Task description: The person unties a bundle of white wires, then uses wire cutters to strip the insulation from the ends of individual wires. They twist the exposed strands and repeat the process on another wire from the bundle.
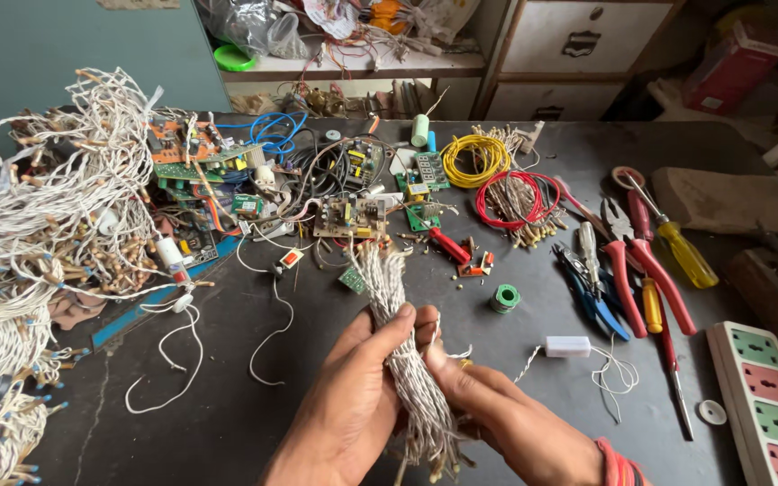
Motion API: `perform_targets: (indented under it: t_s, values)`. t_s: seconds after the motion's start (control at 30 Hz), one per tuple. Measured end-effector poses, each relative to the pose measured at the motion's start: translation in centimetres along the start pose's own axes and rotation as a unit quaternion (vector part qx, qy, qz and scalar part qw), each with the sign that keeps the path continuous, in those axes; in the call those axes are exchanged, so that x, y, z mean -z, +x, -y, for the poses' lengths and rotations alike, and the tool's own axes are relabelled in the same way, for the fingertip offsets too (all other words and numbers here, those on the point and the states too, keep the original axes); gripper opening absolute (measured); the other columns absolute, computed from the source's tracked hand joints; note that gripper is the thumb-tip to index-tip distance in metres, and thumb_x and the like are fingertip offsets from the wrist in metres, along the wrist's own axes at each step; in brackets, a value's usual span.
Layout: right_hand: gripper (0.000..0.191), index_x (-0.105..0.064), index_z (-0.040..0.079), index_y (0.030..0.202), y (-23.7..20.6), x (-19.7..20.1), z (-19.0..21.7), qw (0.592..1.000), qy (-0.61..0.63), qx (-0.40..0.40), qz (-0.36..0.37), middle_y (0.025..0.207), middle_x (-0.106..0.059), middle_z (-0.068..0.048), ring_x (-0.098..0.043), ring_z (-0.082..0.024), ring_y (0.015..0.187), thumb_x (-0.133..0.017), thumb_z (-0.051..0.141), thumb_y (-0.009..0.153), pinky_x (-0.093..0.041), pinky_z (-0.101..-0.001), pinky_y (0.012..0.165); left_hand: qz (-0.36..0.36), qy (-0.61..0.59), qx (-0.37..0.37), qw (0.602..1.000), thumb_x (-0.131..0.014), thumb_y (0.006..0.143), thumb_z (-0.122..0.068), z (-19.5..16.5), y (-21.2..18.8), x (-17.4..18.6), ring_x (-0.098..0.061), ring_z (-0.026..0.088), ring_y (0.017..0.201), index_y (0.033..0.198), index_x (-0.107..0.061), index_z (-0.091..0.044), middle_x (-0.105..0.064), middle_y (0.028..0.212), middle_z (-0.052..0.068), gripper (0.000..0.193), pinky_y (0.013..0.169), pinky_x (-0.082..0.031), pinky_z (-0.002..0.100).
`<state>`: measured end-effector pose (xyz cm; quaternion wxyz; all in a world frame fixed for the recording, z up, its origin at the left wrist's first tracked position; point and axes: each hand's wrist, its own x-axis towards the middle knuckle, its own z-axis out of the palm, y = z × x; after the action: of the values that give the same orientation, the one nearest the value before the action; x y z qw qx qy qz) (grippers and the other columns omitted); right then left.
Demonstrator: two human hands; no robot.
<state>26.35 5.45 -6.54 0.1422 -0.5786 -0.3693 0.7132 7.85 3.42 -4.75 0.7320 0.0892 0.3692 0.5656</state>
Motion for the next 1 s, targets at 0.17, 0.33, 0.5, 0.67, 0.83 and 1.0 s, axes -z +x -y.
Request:
perform_targets:
  t_s: [0.17, 0.33, 0.5, 0.67, 0.83, 1.0]
  values:
    - [0.069, -0.061, 0.008, 0.139, 0.9, 0.2, 0.3, 0.997, 0.022, -0.005, 0.069, 0.129, -0.071, -0.013, -0.064, -0.025, 0.110, -0.059, 0.060, 0.093, -0.046, -0.0404, 0.094, 0.017, 0.040, -0.033, 0.998, -0.062, 0.093, -0.019, 0.3, 0.4, 0.5, -0.065, 0.015, 0.101, 0.121, -0.065, 0.000, -0.071, 0.109, 0.007, 0.033, 0.092, -0.050, 0.034]
    - [0.068, -0.077, 0.008, 0.122, 1.1, 1.7, 0.6, 0.989, -0.129, 0.076, 0.004, 0.115, -0.078, -0.004, -0.073, -0.013, 0.104, -0.047, 0.062, 0.096, -0.055, -0.0277, 0.091, -0.110, 0.310, -0.016, 0.944, -0.064, 0.094, -0.022, 0.5, 0.6, 0.8, -0.065, 0.017, 0.112, 0.139, -0.054, -0.009, -0.071, 0.123, 0.007, 0.049, 0.098, -0.049, 0.032]
    - [0.055, -0.075, 0.005, 0.103, -0.4, 3.2, 3.6, 0.952, -0.261, 0.115, -0.115, 0.086, -0.079, -0.007, -0.070, -0.015, 0.078, -0.059, 0.057, 0.092, -0.054, -0.0332, 0.068, -0.170, 0.404, -0.051, 0.897, -0.065, 0.091, -0.018, 0.1, 1.1, 0.8, -0.064, 0.015, 0.120, 0.157, -0.033, -0.017, -0.065, 0.137, 0.005, 0.074, 0.101, -0.048, 0.031]
    - [0.043, -0.081, 0.010, 0.107, -1.9, 2.7, 4.2, 0.877, -0.450, 0.167, 0.023, 0.082, -0.081, 0.000, -0.069, -0.011, 0.073, -0.069, 0.048, 0.089, -0.058, -0.0279, 0.067, -0.168, 0.396, -0.029, 0.902, -0.066, 0.092, -0.022, 0.4, 1.4, 1.3, -0.066, 0.018, 0.119, 0.163, -0.018, -0.020, -0.064, 0.138, 0.007, 0.086, 0.100, -0.050, 0.032]
    - [0.041, -0.075, 0.000, 0.104, -1.3, 2.8, 4.4, 0.957, -0.236, 0.165, 0.023, 0.082, -0.079, -0.004, -0.071, -0.014, 0.073, -0.068, 0.038, 0.090, -0.059, -0.0302, 0.066, -0.191, 0.543, -0.224, 0.787, -0.078, 0.088, -0.031, 0.3, 1.5, 2.0, -0.054, 0.031, 0.131, 0.161, -0.028, -0.008, -0.053, 0.147, 0.018, 0.091, 0.104, -0.044, 0.041]
    - [0.044, -0.072, 0.007, 0.121, -1.5, 2.8, 3.3, 0.898, -0.372, 0.220, 0.078, 0.090, -0.078, 0.000, -0.072, -0.010, 0.082, -0.082, 0.033, 0.088, -0.059, -0.0280, 0.069, -0.208, 0.609, -0.257, 0.721, -0.077, 0.083, -0.035, -0.5, -0.5, 1.2, -0.052, 0.029, 0.131, 0.140, -0.053, -0.014, -0.057, 0.141, 0.014, 0.065, 0.107, -0.042, 0.043]
